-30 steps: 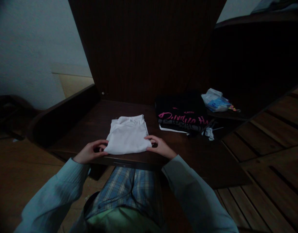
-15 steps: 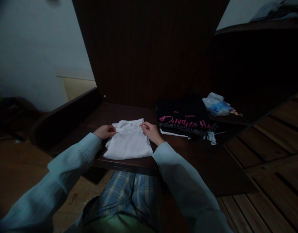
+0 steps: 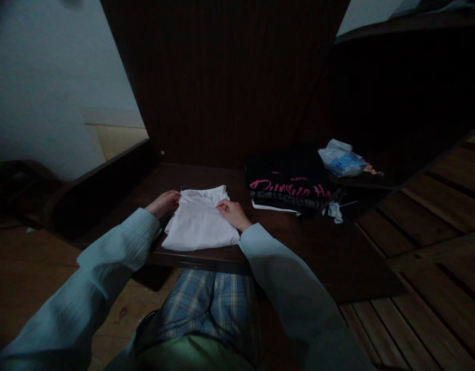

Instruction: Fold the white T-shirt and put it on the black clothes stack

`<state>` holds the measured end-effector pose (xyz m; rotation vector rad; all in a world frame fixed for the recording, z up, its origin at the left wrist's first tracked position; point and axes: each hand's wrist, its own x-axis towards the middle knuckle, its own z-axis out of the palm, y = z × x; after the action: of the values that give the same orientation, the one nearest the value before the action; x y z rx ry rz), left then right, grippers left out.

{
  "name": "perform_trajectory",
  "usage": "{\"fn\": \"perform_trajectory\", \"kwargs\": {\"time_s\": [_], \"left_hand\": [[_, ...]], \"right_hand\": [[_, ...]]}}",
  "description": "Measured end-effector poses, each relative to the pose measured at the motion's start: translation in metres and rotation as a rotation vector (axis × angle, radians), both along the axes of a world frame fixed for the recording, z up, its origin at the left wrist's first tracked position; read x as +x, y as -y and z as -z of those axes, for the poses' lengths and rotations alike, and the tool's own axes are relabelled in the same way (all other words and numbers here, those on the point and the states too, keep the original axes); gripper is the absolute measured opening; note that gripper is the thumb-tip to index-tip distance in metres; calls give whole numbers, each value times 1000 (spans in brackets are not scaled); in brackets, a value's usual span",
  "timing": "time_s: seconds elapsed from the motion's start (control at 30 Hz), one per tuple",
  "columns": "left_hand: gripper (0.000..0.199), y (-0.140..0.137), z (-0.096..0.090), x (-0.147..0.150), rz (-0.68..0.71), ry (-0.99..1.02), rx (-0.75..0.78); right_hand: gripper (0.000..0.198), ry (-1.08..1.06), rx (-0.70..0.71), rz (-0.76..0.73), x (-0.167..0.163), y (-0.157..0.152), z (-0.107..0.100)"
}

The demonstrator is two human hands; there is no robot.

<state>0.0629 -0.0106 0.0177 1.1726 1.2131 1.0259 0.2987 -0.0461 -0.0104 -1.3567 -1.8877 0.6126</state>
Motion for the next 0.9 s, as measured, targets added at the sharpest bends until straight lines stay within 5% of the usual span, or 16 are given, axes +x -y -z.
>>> {"fn": "perform_trajectory", "kwargs": {"time_s": [0.2,0.37,0.5,0.73,0.9], "left_hand": [[48,-5,-3,3,75,109,41],[49,-19,-4,5,-95,120,227],[34,-20,0,0,-197,-20,19],[30,9,2,-20,175,-159,-165],[16,17,-5,-14,240,110,-263]], "right_hand": [[14,-113,36,18,2,-2,4],[17,-429,159,308,15,-11,6],[10,-440,132,361,18,-14,9],[9,-92,45,121,10,-6,11],[9,38,79,82,10,-5,9]]}}
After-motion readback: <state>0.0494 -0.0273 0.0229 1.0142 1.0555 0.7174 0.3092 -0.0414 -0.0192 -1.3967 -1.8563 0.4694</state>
